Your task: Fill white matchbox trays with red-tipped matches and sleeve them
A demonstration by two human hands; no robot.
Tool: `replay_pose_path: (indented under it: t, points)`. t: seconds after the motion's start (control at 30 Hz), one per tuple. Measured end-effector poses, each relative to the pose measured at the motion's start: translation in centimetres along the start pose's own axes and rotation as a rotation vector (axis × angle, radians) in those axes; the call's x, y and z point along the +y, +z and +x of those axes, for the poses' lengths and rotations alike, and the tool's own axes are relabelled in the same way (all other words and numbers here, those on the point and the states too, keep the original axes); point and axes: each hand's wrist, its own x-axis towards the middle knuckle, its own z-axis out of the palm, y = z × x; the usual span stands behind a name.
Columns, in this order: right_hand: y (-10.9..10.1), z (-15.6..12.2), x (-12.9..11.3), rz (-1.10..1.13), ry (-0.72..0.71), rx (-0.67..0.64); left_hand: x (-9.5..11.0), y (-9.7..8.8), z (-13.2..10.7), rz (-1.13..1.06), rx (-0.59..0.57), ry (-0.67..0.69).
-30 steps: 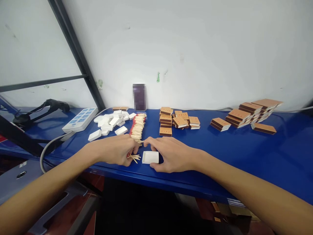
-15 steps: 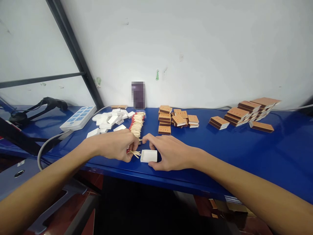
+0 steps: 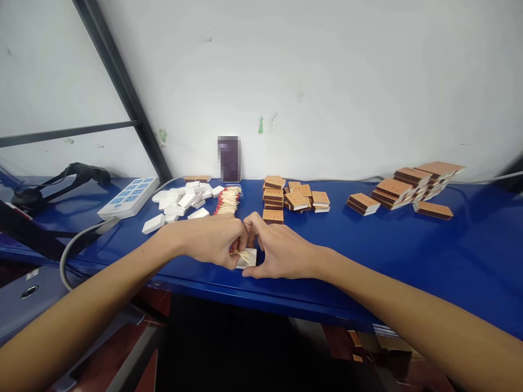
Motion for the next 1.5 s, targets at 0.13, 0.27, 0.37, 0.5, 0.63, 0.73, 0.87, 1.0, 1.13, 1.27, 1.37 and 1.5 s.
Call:
replay_pose_path:
  t: [0.13, 0.27, 0.37, 0.5, 0.63, 0.73, 0.87, 1.0, 1.13, 1.27, 1.37, 1.5]
  points:
    - [0.1, 0.0, 0.0, -0.001, -0.002, 0.006, 0.0, 0.1, 0.2, -0.009, -0.015, 0.012]
    - [0.1, 0.0, 0.1, 0.014, -0.014, 0.001, 0.0, 0.2, 0.0, -0.042, -0.015, 0.004]
    - [0.1, -0.1, 0.2, 0.017, -0.011, -0.004, 0.2, 0.4, -0.2, -0.064, -0.006, -0.012]
    - [-0.1, -0.1, 0.1, 0.020, 0.009, -0.023, 0.4, 0.6, -0.7, -0.118, 0.027, 0.019]
    - [-0.2, -0.1, -0.1, 0.074, -0.019, -0.063, 0.3, 0.9, -1.8, -0.176, 0.107, 0.045]
    - [-0.4, 0.0, -0.2, 0.042, -0.062, -0.065, 0.5, 1.6, -3.0, -0.211, 0.235, 0.046]
    - [-0.8, -0.1, -0.2, 0.024, -0.129, -0.079, 1.0, 3.4, -4.2, -0.187, 0.372, -0.011]
    - [-1.0, -0.2, -0.1, 0.006, -0.175, -0.098, 0.9, 5.7, -4.4, -0.142, 0.441, -0.042]
    - [-0.8, -0.1, -0.1, 0.032, -0.193, -0.116, 0.5, 7.1, -4.0, -0.120, 0.488, -0.035]
    - [-0.4, -0.1, 0.0, 0.068, -0.170, -0.114, 0.3, 7.5, -3.9, -0.194, 0.532, -0.029]
    - [-0.4, 0.0, 0.0, 0.076, -0.155, -0.112, 0.4, 7.6, -4.0, -0.231, 0.549, -0.031]
    - [-0.4, -0.1, -0.1, 0.082, -0.165, -0.125, 0.3, 7.8, -4.2, -0.227, 0.557, -0.060]
